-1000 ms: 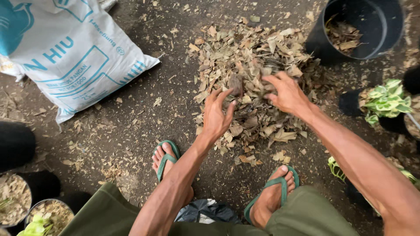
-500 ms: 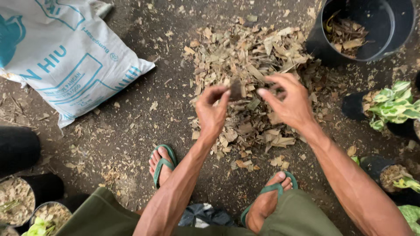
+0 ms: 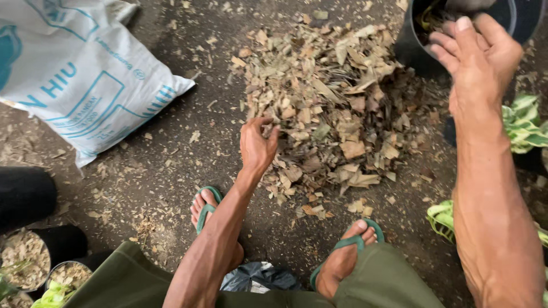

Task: The person sits on the ground sorting through a pile of dry leaves, picking pieces by hand and placing handfuls of leaves into a woven sack. They continue gathering and transferring leaves from the ground pile into the sack throughout the episode.

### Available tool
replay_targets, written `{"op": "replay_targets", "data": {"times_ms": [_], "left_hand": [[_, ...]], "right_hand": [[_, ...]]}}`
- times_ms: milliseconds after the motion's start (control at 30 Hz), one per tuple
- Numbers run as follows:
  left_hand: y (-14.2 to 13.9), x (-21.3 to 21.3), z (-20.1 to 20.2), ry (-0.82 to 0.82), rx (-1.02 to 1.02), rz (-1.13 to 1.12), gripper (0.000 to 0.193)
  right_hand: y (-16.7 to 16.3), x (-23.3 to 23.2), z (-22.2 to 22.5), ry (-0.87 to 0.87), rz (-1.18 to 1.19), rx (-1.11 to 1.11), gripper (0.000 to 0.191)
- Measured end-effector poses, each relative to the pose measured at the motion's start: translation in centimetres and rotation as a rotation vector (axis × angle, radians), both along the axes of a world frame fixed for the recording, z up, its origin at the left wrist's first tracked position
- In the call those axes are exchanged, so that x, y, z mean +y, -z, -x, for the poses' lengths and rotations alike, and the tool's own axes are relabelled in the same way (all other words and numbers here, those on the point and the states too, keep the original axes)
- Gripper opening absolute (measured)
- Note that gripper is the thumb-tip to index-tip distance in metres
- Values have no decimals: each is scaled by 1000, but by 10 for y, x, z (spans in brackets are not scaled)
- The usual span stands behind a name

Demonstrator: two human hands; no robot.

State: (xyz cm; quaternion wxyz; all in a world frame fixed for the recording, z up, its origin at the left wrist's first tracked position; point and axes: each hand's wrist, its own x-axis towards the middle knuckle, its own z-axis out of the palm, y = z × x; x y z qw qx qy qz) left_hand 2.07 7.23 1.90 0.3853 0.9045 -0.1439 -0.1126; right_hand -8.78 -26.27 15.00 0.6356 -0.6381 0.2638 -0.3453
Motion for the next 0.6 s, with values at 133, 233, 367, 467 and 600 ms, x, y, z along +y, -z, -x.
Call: {"op": "replay_targets", "data": {"times_ms": [133, 233, 367, 467, 600], "left_hand": [[7, -9, 4, -28, 123, -5, 10], [-2, -14, 9, -74, -92, 23, 8], [-23, -19, 12, -211, 311, 222, 8], [-38, -24, 18, -140, 293, 268, 19], [-44, -31, 28, 18, -128, 112, 48]], "right_hand": [[28, 37, 16, -148, 548, 291, 13], [76, 95, 10, -372, 523, 545, 11], [105, 123, -3, -495, 883, 699, 18], [95, 116, -9, -516, 502, 879, 17], [72, 100, 3, -427, 80, 616, 21]]}}
